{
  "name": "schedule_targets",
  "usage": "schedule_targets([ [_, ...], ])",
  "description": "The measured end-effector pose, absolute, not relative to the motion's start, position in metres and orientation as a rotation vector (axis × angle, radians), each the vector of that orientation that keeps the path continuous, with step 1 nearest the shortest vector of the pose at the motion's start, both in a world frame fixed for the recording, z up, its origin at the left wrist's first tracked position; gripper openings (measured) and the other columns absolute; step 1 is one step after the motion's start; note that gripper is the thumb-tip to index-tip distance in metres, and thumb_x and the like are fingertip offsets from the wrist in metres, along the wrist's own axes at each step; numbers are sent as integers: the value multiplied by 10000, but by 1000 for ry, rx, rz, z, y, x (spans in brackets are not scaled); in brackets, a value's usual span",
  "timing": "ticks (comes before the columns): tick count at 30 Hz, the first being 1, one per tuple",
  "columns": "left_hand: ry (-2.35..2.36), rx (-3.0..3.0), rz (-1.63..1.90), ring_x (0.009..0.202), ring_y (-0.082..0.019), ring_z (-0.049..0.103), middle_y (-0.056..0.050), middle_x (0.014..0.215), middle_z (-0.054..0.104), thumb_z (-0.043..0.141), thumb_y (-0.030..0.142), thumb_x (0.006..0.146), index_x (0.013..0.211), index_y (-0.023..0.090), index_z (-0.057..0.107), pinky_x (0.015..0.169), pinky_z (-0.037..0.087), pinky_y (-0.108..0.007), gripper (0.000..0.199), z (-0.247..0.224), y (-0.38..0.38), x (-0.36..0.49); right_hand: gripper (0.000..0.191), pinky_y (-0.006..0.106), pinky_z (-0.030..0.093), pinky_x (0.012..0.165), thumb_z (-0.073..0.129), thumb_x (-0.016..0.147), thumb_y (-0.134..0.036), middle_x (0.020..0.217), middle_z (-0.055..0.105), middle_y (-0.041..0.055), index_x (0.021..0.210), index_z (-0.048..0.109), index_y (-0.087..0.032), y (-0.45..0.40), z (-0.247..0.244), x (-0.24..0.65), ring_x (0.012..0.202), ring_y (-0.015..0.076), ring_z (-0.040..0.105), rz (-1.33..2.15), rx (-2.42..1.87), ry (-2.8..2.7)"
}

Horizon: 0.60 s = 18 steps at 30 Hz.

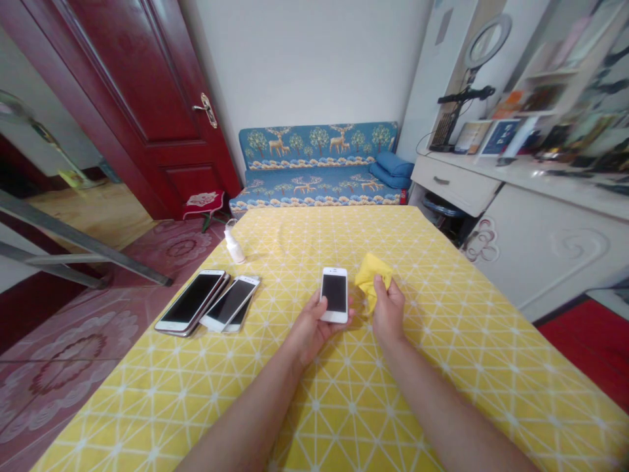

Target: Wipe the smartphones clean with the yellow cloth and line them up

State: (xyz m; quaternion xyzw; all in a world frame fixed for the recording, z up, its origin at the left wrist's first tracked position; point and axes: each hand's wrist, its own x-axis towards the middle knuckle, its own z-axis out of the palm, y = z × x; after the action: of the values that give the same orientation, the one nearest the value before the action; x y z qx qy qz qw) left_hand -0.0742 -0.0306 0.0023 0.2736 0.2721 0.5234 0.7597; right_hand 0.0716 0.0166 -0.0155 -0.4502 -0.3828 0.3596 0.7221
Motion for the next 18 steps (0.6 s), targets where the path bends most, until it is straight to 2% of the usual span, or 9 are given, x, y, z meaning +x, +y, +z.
schedule_targets([
  [4,515,563,1128,977,-254,646,-142,1147,640,593,300,853,1210,145,534,910,487,-452,393,0,-32,-76,210,390,428,911,504,882,-290,1041,547,73,1014,635,-193,7,-9,69,1007,214,531,362,-1073,-1379],
  [7,484,543,1139,949,-209,631,-99,1101,652,593,275,854,1152,160,588,851,514,-390,319,-2,-32,-76,295,404,445,866,489,867,-197,985,539,78,1121,638,-223,-1,-5,62,972,234,512,206,-1103,-1705],
  [10,486,479,1173,846,-160,624,-67,981,670,596,289,850,1043,151,632,788,515,-314,241,-6,-29,-78,370,402,451,836,501,857,-174,959,558,75,1202,609,-253,-11,0,54,950,240,509,166,-1077,-1924],
  [14,579,360,1206,726,-138,609,-50,815,665,607,223,803,858,126,643,673,492,-243,117,-8,-27,-82,319,393,441,804,529,866,-246,947,583,65,1170,624,-235,-26,9,48,913,229,529,208,-908,-2118],
  [18,614,344,1166,716,-132,611,-56,771,652,602,168,764,821,106,641,657,481,-221,93,-7,-28,-83,327,394,432,804,479,886,-224,958,589,66,1185,609,-230,-30,12,47,930,225,534,226,-758,-2171],
])
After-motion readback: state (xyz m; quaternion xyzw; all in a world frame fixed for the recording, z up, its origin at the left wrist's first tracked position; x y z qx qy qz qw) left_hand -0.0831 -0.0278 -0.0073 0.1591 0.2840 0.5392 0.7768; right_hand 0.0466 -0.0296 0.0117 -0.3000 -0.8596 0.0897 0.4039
